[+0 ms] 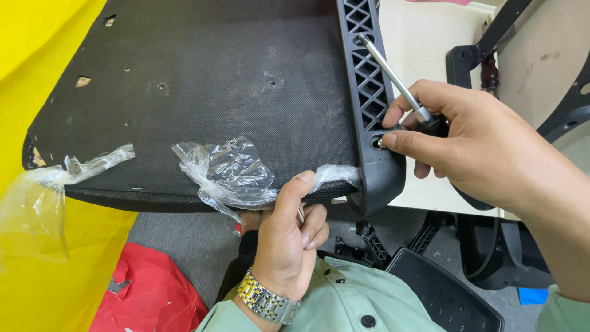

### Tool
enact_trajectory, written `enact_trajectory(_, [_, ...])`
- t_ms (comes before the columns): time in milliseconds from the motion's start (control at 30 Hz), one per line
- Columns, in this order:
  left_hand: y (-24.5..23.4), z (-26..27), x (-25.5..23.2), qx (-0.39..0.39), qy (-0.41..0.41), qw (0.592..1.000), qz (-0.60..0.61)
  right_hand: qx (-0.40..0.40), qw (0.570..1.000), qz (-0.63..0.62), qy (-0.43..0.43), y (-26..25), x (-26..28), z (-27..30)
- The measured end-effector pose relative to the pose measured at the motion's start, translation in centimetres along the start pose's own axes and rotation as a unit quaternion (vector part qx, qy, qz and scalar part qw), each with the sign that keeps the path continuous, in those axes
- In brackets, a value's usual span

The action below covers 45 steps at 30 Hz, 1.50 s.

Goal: The person attaches a black plastic frame to the underside of a chair seat using a screwdriver and screws. They align the frame, insert screws, and tighten them to secure the component to the seat.

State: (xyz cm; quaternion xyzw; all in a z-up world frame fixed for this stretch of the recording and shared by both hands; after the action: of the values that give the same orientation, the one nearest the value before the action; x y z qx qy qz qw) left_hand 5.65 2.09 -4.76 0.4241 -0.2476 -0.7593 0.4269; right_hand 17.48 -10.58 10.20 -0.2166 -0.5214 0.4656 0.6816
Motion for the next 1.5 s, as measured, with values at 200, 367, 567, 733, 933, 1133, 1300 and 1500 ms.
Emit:
enact_trajectory(200, [-0.5,-0.2,0.4,-0.011,-0.007,1.000,0.010,0.033,0.999,0.010,0.025,0.4,0.3,-0.8])
enact_trajectory(367, [0.7,-0.2,-0.2,0.011,-0.002,1.000,-0.003,-0.011,0.983,0.184,0.009,-1.6,-1.0,-1.9])
enact_trajectory(567, [1.9,0.0,-1.1,0.046,0.009,0.999,0.004,0.074,0.970,-0.078,-0.216,-4.9,-1.6,-2.9])
enact_trajectory(733, [2.1,-0.1,-1.3,0.050,0.015,0.998,0.017,0.042,0.916,0.198,-0.346,-8.3,-1.9,-4.3])
enact_trajectory(933, [1.7,-0.2,-1.3,0.035,0.017,0.999,0.012,0.048,0.905,0.272,-0.323,-9.8,-1.9,-7.6])
enact_trajectory(1133, [1.7,-0.4,-1.1,0.034,0.018,0.999,0.015,0.007,0.903,0.332,-0.273,-10.0,-0.3,-8.7])
enact_trajectory(1300, [1.6,-0.6,-1.0,0.041,0.023,0.999,0.016,-0.006,0.904,0.338,-0.260,-8.7,1.4,-9.4])
enact_trajectory(1500, [1.3,-0.4,-1.1,0.035,0.020,0.999,0.016,-0.015,0.904,0.340,-0.257,-8.5,2.0,-9.5])
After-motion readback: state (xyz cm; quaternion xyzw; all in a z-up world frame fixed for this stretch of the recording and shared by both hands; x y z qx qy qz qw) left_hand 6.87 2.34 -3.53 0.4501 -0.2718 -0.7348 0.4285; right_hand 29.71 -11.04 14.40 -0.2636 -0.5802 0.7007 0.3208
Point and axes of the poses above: each hand's wrist, its own z-axis away from the middle knuckle, its own y-axis out of the palm, x = y × z, the point moved 9 cm from there along -z, towards the middle knuckle, and after that the axes turned 5 degrees about -z, right-handed, at the moved point
